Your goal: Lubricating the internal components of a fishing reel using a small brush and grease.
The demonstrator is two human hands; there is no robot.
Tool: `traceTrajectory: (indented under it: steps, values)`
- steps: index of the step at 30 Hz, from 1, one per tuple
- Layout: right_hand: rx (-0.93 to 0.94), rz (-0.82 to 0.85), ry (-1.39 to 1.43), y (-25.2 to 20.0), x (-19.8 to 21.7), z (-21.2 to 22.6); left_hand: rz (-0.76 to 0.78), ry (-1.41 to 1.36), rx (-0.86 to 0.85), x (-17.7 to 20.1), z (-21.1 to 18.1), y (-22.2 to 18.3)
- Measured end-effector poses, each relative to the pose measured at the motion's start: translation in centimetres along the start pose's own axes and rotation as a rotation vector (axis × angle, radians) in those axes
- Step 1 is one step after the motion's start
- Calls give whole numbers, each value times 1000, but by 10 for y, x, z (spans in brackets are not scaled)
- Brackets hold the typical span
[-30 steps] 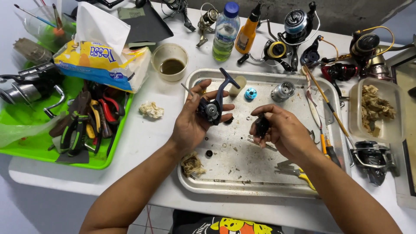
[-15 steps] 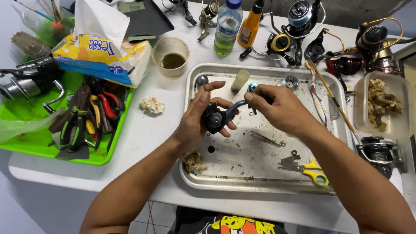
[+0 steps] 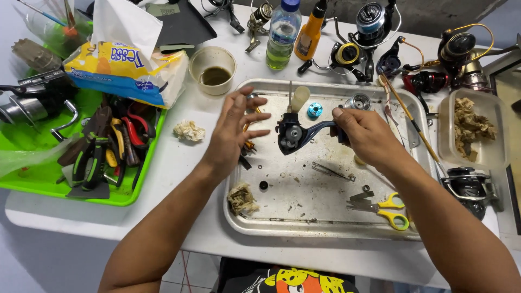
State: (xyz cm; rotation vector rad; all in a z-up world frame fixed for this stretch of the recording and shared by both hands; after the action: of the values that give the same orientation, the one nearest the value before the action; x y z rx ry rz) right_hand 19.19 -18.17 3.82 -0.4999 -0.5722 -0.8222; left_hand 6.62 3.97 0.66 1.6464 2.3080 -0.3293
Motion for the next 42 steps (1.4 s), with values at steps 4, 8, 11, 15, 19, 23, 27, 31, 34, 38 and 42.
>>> traceTrajectory:
  steps: [4,8,11,15,19,23,27,31,34,38,42]
  values:
    - [-40,-5,-87,0,-7,1,-91,62,-129,17,-25,3]
    - [-75,17,-129,7,-30,5,-127,59,-158,21,-32,1]
    - [-78,55,-151,10,-43,15,-109,117,-180,17,-34,-3]
    - [-100,97,-181,14,-55,7,-71,148,-212,13,-35,-4]
    - [-100,104,-220,19,-56,2,-60,157,-204,13,-34,-4]
    - [-91,119,-261,21,-57,-1,-56,164,-196,12,-33,-4]
    - [-99,147,-364,22,-64,-14,-45,166,-189,11,-30,-3]
    - [-77,169,-418,24,-67,-11,-28,178,-185,10,-25,-2]
    - [-81,191,-489,27,-71,-13,-15,184,-175,10,-24,-1]
    - [-120,230,-524,22,-72,-10,109,318,-126,5,-20,-1]
    - [-128,251,-570,7,-58,23,337,748,-104,-13,-40,-14]
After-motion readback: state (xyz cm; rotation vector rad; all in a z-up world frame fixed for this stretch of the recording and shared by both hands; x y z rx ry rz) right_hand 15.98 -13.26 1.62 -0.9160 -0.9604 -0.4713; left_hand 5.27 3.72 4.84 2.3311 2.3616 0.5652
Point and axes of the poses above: each hand's wrist, its own y-axis towards the middle knuckle, its own x-axis out of the back of the hand, z = x × y, the point moved 7 cm from there along y, towards the middle knuckle
